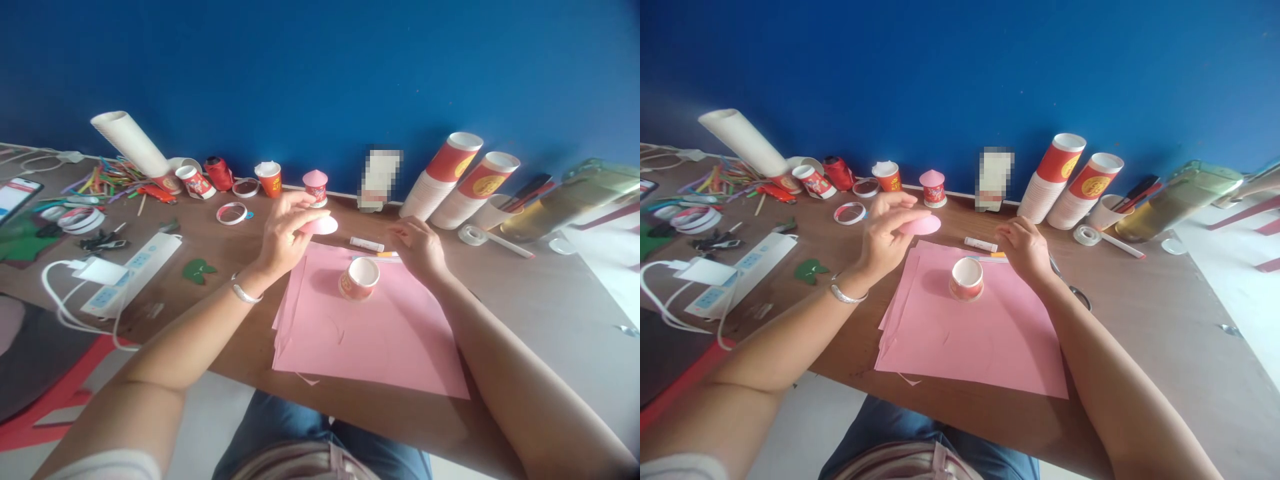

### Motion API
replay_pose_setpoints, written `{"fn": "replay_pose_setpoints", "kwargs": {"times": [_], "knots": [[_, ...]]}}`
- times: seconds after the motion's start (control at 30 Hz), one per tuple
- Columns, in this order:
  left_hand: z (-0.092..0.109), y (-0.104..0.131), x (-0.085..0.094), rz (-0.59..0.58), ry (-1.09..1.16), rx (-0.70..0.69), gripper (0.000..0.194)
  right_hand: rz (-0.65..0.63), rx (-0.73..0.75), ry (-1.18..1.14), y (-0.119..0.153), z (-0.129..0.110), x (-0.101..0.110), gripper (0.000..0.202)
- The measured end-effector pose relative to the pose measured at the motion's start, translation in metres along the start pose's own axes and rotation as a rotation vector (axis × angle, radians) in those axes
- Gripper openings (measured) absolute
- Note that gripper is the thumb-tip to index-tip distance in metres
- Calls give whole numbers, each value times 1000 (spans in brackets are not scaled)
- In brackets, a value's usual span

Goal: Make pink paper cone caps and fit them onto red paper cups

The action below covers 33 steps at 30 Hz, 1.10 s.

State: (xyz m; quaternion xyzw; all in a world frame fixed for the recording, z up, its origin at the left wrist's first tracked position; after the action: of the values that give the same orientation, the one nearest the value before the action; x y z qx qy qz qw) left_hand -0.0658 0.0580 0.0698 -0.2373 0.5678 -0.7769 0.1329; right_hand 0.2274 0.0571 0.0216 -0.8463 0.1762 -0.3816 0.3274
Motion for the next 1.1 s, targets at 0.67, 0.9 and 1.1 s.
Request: {"fn": "replay_pose_setpoints", "kwargs": {"times": [0.67,0.9,1.1], "knots": [[74,-26,-9,-40,321,-18,35,-279,-900,-1149,22,-98,52,40],[59,4,-17,-538,753,1156,41,-286,-916,-1036,33,-84,43,35],[50,23,-21,-614,863,1491,33,-330,-926,-955,39,-82,33,46]]}}
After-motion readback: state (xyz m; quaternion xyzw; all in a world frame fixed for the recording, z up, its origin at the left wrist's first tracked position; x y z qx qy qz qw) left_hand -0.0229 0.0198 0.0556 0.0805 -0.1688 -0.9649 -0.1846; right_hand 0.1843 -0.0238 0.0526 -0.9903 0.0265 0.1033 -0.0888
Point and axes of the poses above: each hand's wrist, its own y-axis away from the middle knuckle, its own x-axis out of the back of the hand, z = x × y, the point moved 3 cm from there along -y, towards the middle knuckle, and after that the axes turned 15 degrees about z, right-handed, at the moved point
